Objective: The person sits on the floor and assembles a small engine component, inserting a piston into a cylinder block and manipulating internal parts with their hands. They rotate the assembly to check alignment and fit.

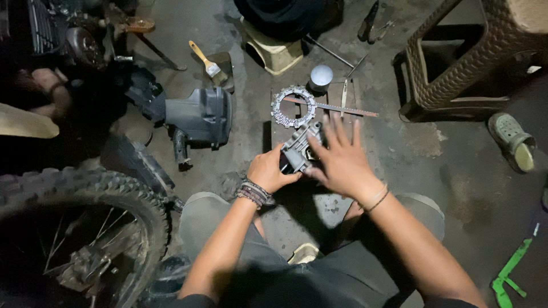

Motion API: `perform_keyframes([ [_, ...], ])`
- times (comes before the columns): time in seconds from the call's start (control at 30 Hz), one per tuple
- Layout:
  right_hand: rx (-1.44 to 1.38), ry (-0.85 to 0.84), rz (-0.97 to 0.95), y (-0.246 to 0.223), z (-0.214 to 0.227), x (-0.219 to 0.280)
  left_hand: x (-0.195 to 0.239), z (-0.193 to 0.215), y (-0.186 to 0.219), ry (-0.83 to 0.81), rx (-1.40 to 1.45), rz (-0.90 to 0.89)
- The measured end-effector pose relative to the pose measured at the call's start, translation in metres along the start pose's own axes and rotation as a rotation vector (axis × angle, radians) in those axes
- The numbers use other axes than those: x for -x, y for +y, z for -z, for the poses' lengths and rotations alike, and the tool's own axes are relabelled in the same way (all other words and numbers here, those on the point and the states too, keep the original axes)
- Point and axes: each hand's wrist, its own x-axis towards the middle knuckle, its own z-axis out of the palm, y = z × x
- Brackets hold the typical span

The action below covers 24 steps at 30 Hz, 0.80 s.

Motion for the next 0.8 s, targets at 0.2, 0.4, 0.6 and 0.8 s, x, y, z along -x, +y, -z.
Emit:
perform_keyframes([
  [0.2, -0.034, 0.115, 0.044, 0.008, 0.004, 0.007, -0.002, -0.001, -0.001, 0.003, -0.019, 0.005],
  [0.4, -0.036, 0.066, 0.116, -0.003, -0.004, -0.002, -0.002, -0.008, -0.009, -0.013, -0.011, -0.003],
  [0.6, -0.164, 0.133, 0.015, 0.022, -0.010, -0.012, -0.001, 0.001, -0.001, -0.004, 0.023, -0.003],
  [0.8, -0.162, 0.078, -0.007, 0.017, -0.011, -0.008, 0.002, 0.004, 0.003, 0.033, 0.041, -0.014],
])
